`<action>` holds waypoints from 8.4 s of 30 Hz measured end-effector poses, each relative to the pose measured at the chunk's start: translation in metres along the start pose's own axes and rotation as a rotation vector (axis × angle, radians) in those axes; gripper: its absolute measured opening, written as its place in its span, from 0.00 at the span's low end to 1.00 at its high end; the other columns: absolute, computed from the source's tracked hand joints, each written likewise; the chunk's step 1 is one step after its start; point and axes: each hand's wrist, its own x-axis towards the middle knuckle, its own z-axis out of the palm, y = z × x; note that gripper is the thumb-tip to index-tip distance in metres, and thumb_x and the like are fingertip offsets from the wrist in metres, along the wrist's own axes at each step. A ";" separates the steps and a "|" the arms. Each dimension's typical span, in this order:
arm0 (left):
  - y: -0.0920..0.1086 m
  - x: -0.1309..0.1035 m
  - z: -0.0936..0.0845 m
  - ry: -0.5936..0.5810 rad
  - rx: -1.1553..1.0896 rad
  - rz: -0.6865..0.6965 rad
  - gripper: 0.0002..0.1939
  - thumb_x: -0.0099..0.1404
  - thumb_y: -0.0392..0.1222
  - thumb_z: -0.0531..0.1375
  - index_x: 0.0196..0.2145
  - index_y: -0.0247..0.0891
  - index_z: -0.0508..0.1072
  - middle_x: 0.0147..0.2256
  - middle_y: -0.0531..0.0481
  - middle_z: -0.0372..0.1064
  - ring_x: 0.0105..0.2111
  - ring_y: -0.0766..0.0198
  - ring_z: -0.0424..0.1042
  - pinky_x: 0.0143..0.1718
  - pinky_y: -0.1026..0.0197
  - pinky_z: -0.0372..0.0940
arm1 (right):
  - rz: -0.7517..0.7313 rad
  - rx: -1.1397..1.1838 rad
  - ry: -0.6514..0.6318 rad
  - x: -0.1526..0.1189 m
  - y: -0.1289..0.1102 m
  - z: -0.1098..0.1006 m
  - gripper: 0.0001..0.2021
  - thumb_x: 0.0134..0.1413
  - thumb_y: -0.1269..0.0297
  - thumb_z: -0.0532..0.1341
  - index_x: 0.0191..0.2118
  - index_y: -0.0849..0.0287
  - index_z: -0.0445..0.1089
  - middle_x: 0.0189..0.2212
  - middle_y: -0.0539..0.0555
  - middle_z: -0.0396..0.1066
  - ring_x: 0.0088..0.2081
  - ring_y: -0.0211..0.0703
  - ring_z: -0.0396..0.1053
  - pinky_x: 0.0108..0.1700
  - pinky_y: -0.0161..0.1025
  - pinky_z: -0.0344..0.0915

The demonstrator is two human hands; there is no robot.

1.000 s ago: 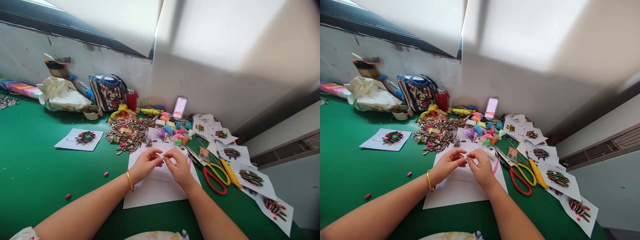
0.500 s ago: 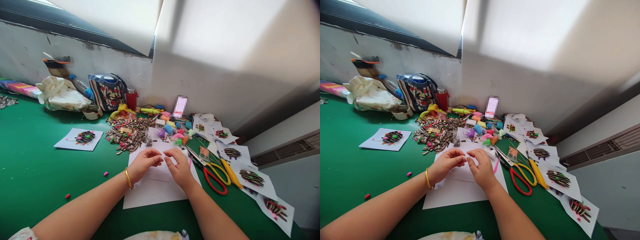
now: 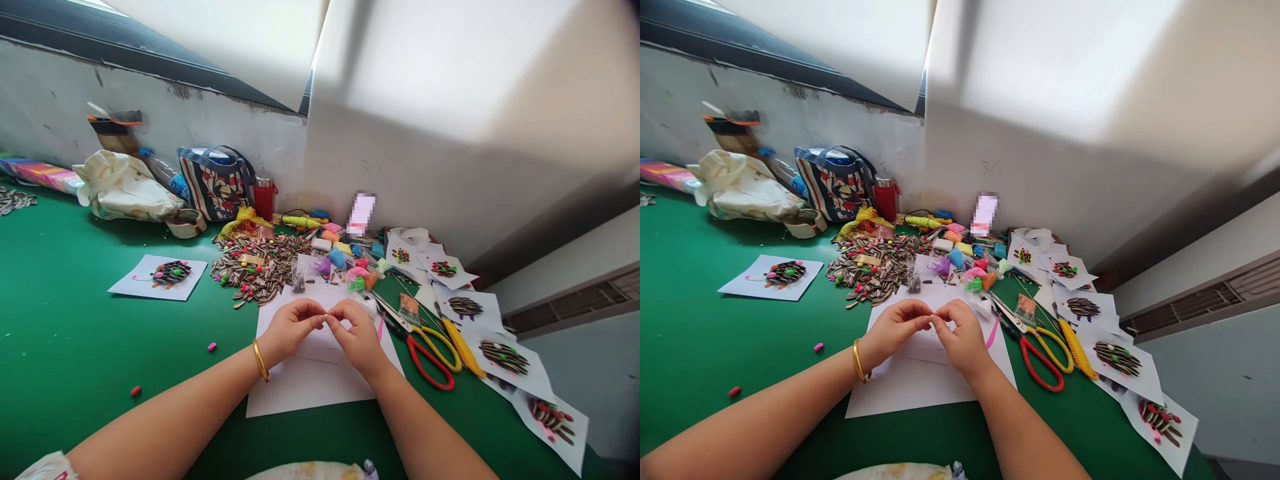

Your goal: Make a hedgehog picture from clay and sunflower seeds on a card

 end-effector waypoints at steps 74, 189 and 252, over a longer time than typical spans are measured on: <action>0.001 -0.002 -0.003 -0.114 -0.071 -0.180 0.17 0.57 0.54 0.65 0.32 0.34 0.73 0.28 0.50 0.70 0.29 0.66 0.68 0.33 0.64 0.62 | -0.105 -0.028 0.005 -0.003 0.002 0.001 0.07 0.59 0.64 0.60 0.41 0.53 0.75 0.35 0.53 0.68 0.39 0.43 0.67 0.42 0.41 0.65; -0.008 -0.010 -0.033 -0.314 1.316 0.428 0.18 0.63 0.38 0.59 0.51 0.41 0.69 0.48 0.44 0.67 0.50 0.55 0.66 0.62 0.41 0.50 | 0.044 -0.568 -0.486 0.000 -0.015 -0.028 0.17 0.57 0.71 0.57 0.51 0.54 0.72 0.40 0.56 0.71 0.45 0.47 0.67 0.48 0.43 0.61; -0.006 -0.012 -0.028 -0.304 1.363 0.433 0.16 0.65 0.42 0.58 0.51 0.43 0.70 0.48 0.44 0.68 0.50 0.54 0.66 0.60 0.37 0.48 | 0.031 -0.450 -0.288 -0.012 0.026 0.008 0.20 0.53 0.76 0.55 0.49 0.52 0.73 0.38 0.54 0.67 0.43 0.45 0.64 0.46 0.42 0.58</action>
